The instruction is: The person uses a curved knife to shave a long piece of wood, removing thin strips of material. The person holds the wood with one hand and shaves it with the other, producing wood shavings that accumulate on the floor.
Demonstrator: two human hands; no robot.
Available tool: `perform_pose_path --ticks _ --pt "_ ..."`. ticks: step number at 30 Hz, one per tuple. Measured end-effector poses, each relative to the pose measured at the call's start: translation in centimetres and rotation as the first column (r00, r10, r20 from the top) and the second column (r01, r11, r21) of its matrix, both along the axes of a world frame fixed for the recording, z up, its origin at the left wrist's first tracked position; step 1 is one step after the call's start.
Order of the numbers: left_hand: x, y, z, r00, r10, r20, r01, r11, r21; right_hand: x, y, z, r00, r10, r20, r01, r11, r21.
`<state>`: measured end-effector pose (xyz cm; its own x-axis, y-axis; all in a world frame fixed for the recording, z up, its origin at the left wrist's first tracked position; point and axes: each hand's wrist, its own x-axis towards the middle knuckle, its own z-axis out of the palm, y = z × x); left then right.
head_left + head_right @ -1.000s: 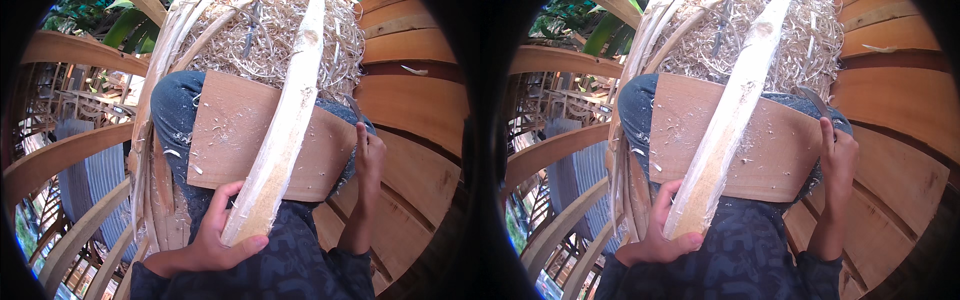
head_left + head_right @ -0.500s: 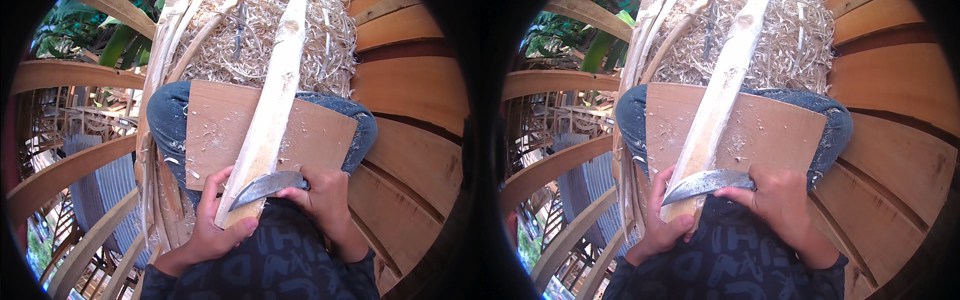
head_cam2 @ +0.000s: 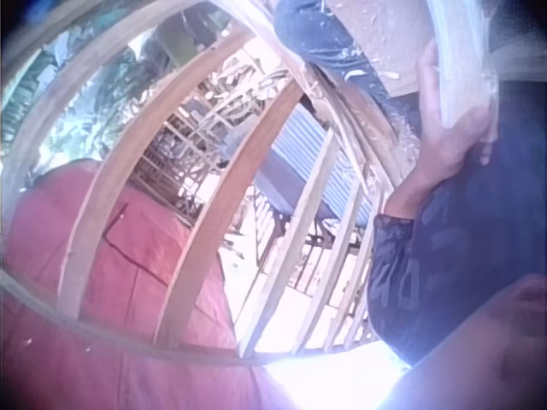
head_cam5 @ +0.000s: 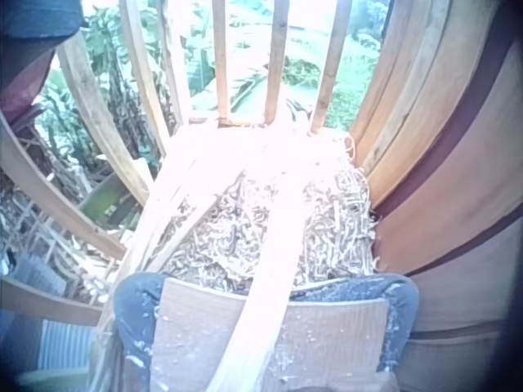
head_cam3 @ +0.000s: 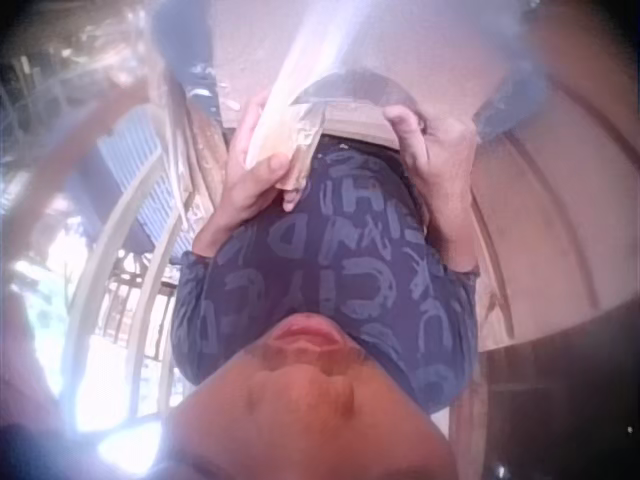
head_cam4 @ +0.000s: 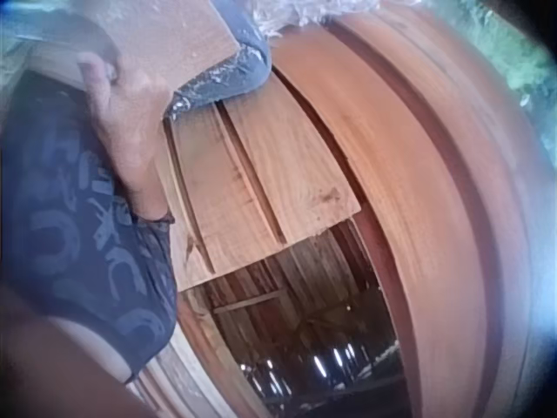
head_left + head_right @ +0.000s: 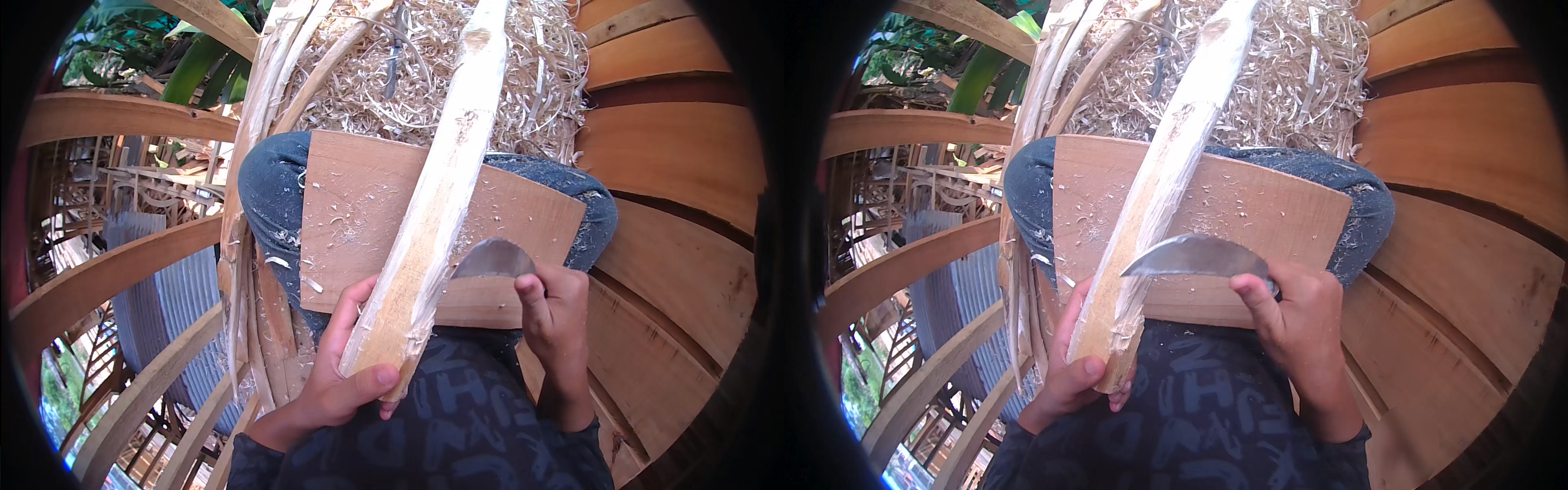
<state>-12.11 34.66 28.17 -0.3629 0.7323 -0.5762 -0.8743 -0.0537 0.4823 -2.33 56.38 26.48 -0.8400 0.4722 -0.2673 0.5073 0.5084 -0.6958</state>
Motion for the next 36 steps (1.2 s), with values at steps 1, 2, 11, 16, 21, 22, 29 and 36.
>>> perform_pose_path --ticks 1,2,11,16,21,22,29,36 --pt "0.0 0.1 -0.1 1.0 -0.002 -0.008 0.002 1.0 0.004 0.2 -1.2 0.4 0.998 0.062 -0.005 -0.063 0.995 -0.072" --pt "0.0 0.2 -0.2 1.0 -0.006 -0.016 0.006 1.0 0.007 -0.1 -1.9 1.2 0.985 0.17 -0.028 -0.172 0.98 -0.097" --pt "0.3 -0.2 -0.9 0.997 0.016 0.075 -0.016 1.0 -0.006 -1.4 -1.9 0.7 0.968 0.25 0.027 -0.252 0.961 0.112" --pt "1.2 -0.4 0.6 0.992 -0.122 0.013 0.122 0.992 -0.019 -1.8 4.5 -3.3 0.938 -0.29 0.191 0.217 0.919 0.329" --pt "0.2 -1.5 0.5 0.997 -0.011 0.082 0.016 0.998 -0.061 -0.2 5.2 -0.8 0.963 -0.231 0.141 0.217 0.971 0.105" --pt "0.0 -1.0 0.2 0.995 -0.019 0.096 0.023 0.999 -0.044 -0.6 3.7 -0.2 0.975 -0.19 0.115 0.182 0.98 0.075" --pt "-0.3 -0.3 -0.5 0.99 -0.064 0.128 0.075 0.994 -0.079 -1.5 -2.1 -0.1 0.982 0.18 -0.049 -0.179 0.983 0.028" --pt "0.5 -0.6 0.2 0.988 -0.06 0.139 0.062 0.998 -0.005 -1.5 5.5 -4.5 0.934 -0.317 0.163 0.276 0.933 0.229"
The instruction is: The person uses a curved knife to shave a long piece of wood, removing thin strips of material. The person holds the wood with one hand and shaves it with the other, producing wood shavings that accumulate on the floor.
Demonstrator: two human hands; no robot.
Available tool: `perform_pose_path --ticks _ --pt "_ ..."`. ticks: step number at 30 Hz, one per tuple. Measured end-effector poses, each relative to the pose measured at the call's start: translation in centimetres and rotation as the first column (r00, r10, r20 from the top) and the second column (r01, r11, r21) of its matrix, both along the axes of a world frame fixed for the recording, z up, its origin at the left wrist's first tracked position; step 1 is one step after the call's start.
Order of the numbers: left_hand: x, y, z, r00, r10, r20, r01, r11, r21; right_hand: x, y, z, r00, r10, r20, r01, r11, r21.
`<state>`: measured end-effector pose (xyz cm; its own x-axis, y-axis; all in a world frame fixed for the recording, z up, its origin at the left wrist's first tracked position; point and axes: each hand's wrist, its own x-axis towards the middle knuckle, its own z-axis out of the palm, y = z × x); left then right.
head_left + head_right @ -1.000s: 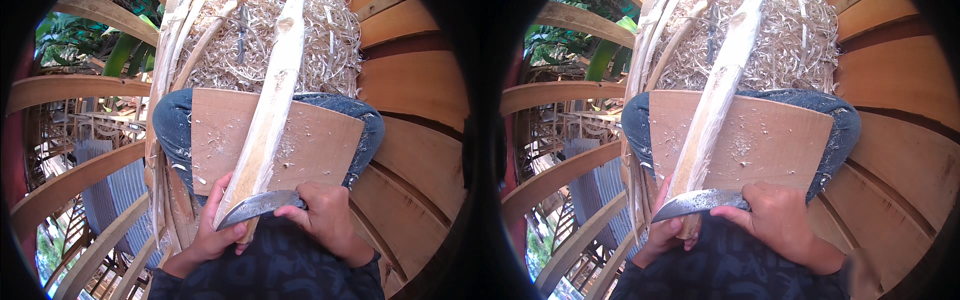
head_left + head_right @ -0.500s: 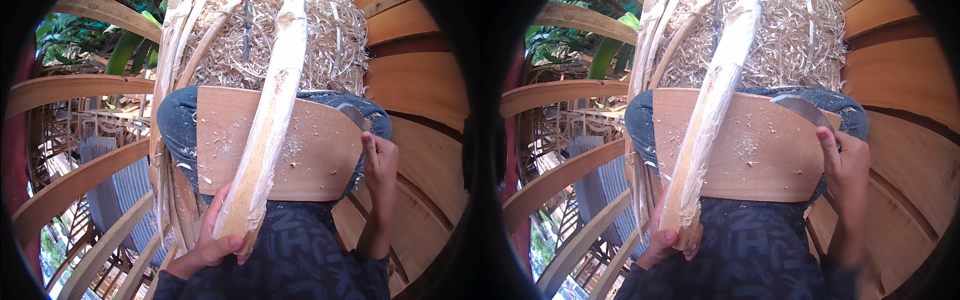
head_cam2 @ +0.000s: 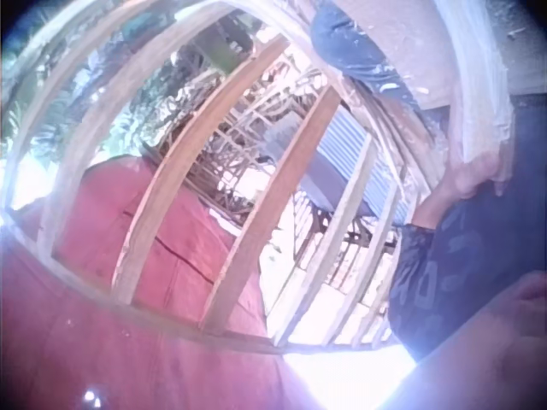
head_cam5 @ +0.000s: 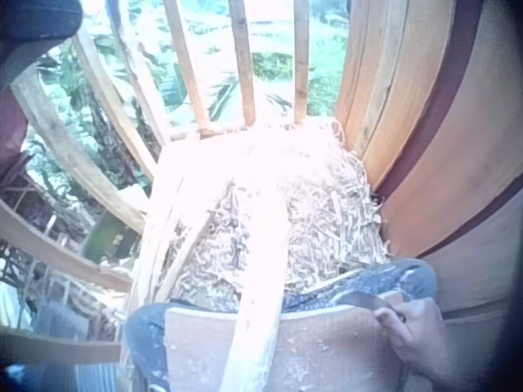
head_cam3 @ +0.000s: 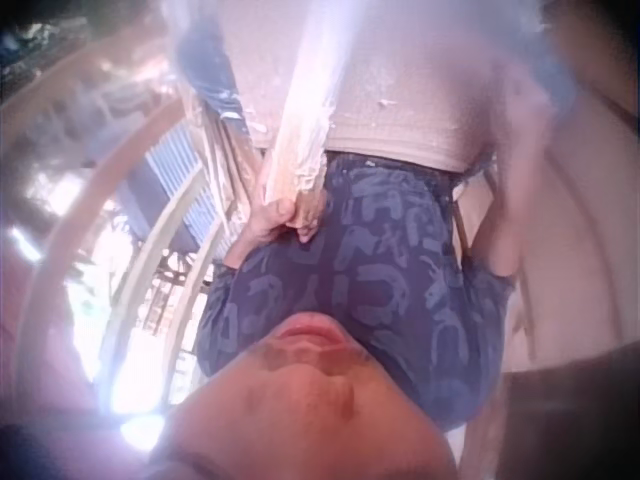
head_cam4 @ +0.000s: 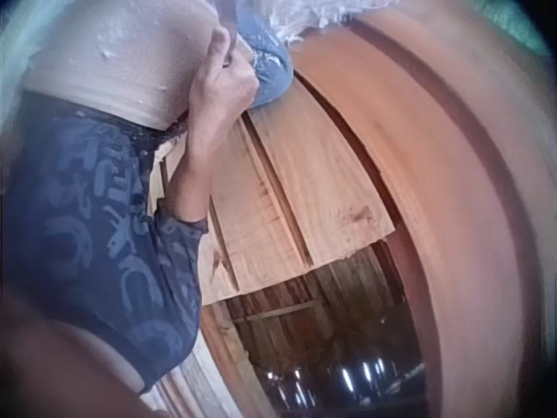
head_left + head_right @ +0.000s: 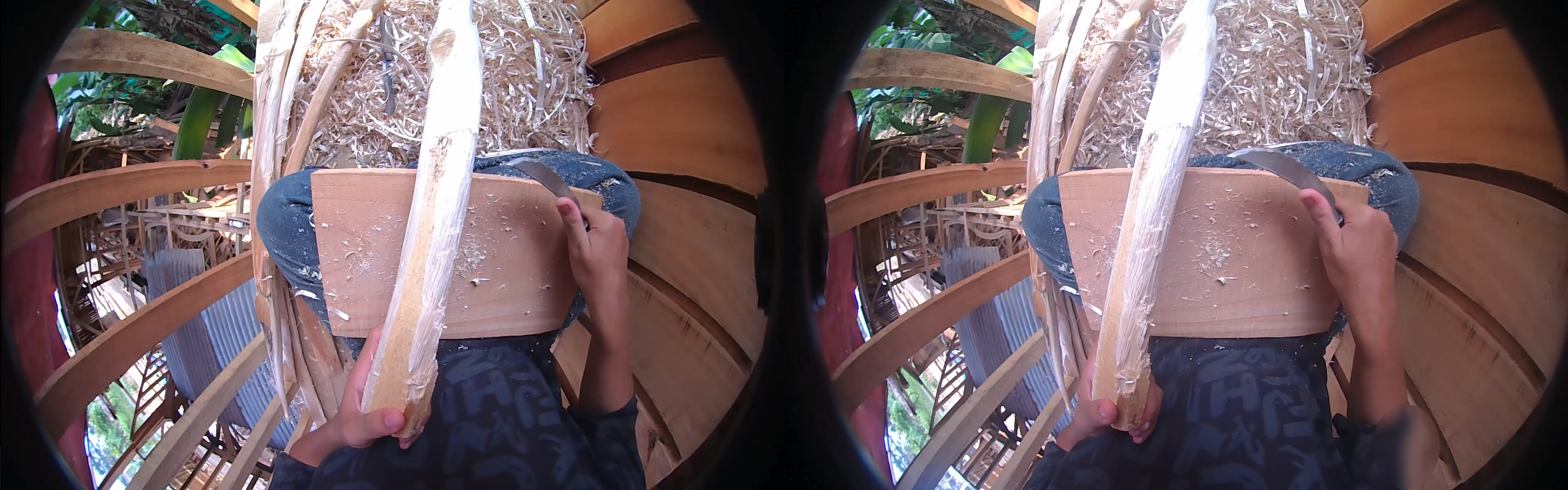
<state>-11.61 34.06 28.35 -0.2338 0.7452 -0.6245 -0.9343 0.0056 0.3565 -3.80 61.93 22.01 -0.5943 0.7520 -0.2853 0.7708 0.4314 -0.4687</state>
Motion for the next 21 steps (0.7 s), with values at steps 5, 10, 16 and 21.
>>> perform_pose_path --ticks 5,10,16,21 --pt "-1.0 0.1 -1.1 0.999 0.034 -0.032 -0.036 0.998 -0.052 0.3 -2.1 3.6 0.967 0.028 -0.254 -0.105 0.951 -0.291" --pt "-0.8 1.3 -0.5 0.962 -0.034 -0.272 -0.009 0.987 -0.157 -0.5 -6.7 3.5 0.84 0.434 -0.325 -0.504 0.847 -0.172" --pt "-0.8 1.6 -0.8 0.772 -0.239 -0.589 -0.001 0.926 -0.377 -0.6 -5.2 1.8 0.853 0.482 -0.201 -0.497 0.867 -0.034" --pt "-1.4 2.9 0.2 0.825 -0.23 -0.516 0.026 0.928 -0.373 -0.4 -4.0 0.1 0.917 0.371 -0.146 -0.361 0.928 0.093"
